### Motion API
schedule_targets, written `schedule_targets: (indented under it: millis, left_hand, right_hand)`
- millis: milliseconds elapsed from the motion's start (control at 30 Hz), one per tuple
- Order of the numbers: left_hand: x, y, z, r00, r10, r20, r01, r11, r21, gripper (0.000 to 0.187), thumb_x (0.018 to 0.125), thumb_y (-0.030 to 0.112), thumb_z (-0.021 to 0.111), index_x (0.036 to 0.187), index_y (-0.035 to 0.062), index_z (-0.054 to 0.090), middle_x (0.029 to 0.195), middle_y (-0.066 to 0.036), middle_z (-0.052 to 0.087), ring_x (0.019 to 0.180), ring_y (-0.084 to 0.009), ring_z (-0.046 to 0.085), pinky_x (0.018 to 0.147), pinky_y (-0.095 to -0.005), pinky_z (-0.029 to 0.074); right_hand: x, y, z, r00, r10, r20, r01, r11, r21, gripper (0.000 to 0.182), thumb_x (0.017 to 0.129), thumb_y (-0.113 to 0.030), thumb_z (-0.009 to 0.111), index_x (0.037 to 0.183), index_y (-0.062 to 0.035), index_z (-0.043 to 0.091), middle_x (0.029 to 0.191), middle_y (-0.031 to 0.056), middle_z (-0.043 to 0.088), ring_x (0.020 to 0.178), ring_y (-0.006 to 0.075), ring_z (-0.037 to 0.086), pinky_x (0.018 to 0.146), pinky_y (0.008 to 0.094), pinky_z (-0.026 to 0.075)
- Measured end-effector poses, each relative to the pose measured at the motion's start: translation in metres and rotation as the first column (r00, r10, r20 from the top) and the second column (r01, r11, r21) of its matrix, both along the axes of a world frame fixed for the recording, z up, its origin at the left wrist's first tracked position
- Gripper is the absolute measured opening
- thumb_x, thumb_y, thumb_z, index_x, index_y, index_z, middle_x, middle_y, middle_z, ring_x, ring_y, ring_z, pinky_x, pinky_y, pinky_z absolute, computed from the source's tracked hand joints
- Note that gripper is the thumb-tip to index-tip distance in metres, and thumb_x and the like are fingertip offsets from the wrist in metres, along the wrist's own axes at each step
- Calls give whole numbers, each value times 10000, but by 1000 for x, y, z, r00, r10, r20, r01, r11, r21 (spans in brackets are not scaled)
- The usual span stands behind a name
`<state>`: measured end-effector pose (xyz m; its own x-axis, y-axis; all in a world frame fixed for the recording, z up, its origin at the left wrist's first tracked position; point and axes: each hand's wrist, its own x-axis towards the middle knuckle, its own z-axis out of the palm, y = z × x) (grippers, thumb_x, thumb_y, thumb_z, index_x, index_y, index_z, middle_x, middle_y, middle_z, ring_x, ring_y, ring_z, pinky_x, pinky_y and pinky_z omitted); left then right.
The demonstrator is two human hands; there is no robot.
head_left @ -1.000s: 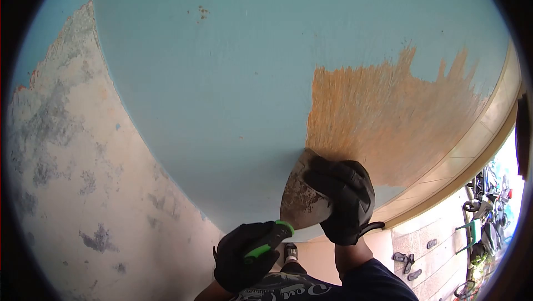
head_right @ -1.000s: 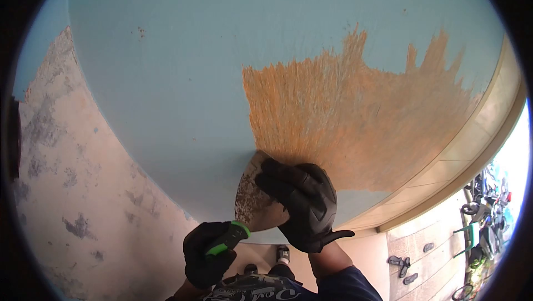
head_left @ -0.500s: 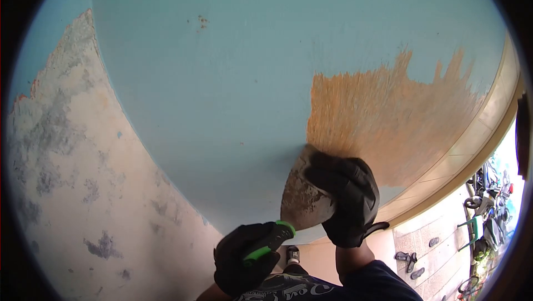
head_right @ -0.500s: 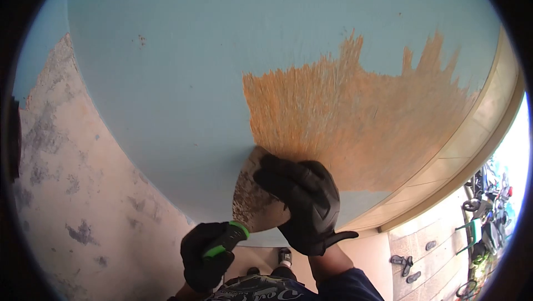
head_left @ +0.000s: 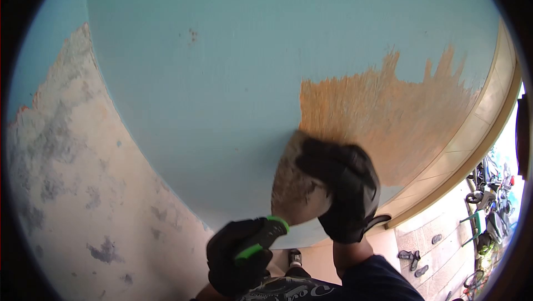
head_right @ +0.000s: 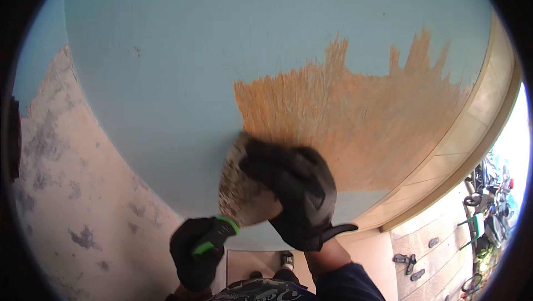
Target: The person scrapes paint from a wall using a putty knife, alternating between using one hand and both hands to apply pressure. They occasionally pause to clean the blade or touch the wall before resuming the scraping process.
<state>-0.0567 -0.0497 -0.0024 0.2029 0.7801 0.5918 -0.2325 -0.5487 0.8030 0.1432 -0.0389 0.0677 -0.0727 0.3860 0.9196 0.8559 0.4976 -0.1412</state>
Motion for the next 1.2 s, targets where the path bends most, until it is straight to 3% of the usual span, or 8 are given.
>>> schedule_targets:
  millis: [100, 167, 333, 433, 500, 767, 833, 1200]
  left_hand:
    - [-3, 3, -9, 995, -30, -91, 33, 999, 39, 365, 802, -35, 687, 1135, -61, 542, 1043, -185, 637, 961, -275, 660, 847, -381, 545]
    - [-5, 5, -10, 994, -77, 80, 85, 991, -102, 393, 783, -3, 711, 1139, -57, 553, 1034, -190, 647, 956, -275, 666, 843, -380, 545]
    - [-9, 0, -10, 987, 13, -158, -6, 999, 50, 432, 774, 30, 723, 1162, -54, 552, 1058, -190, 647, 944, -277, 678, 849, -389, 543]
    - [-5, -8, -9, 999, 6, 43, -1, 992, -124, 444, 773, 48, 731, 1168, -55, 556, 1089, -194, 644, 947, -275, 679, 859, -384, 539]
    - [-6, -9, -12, 999, 32, -40, -35, 997, -73, 437, 775, 43, 728, 1164, -58, 557, 1094, -200, 643, 954, -275, 679, 861, -384, 538]
    - [-5, -1, -17, 999, -37, -4, 37, 999, -27, 425, 782, 29, 729, 1160, -62, 557, 1076, -184, 649, 956, -268, 675, 861, -384, 539]
    - [-6, -6, -19, 989, 43, -142, -42, 999, 14, 405, 792, 7, 713, 1160, -63, 557, 1072, -178, 651, 952, -264, 673, 863, -383, 539]
    - [-1, -7, -18, 999, 10, -42, -10, 1000, -14, 404, 795, 3, 697, 1168, -56, 555, 1041, -168, 647, 958, -252, 668, 847, -377, 536]
  right_hand:
    - [-4, 1, 4, 999, -32, -12, 32, 999, -17, 230, 671, -127, 698, 893, -97, 752, 1014, 84, 726, 849, 257, 668, 764, 357, 522]
    - [-10, 2, 9, 999, -49, -15, 49, 999, -5, 193, 690, -147, 669, 844, -60, 747, 953, 112, 731, 843, 259, 676, 762, 361, 523]
    - [-9, 0, 3, 999, -20, -36, 20, 1000, -21, 233, 675, -120, 689, 897, -88, 753, 1009, 95, 725, 859, 258, 669, 758, 359, 524]
    - [-11, 1, 6, 998, -37, -59, 36, 999, -22, 191, 711, -157, 656, 845, -62, 751, 946, 110, 729, 850, 256, 672, 755, 351, 531]
    - [-11, 0, 4, 998, -50, -46, 49, 999, -22, 187, 717, -160, 657, 846, -64, 751, 946, 108, 729, 846, 255, 671, 753, 352, 532]
    - [-7, -2, 1, 998, -49, -37, 48, 999, -24, 179, 714, -139, 677, 859, -65, 752, 958, 102, 731, 851, 253, 672, 741, 346, 529]
    - [-8, -3, 9, 999, -34, -20, 34, 999, -16, 182, 707, -132, 683, 862, -66, 753, 962, 101, 730, 852, 253, 672, 742, 346, 529]
    - [1, -1, 3, 999, 30, 37, -29, 999, -30, 327, 650, -96, 726, 975, -119, 745, 1098, 69, 717, 836, 248, 650, 735, 363, 516]
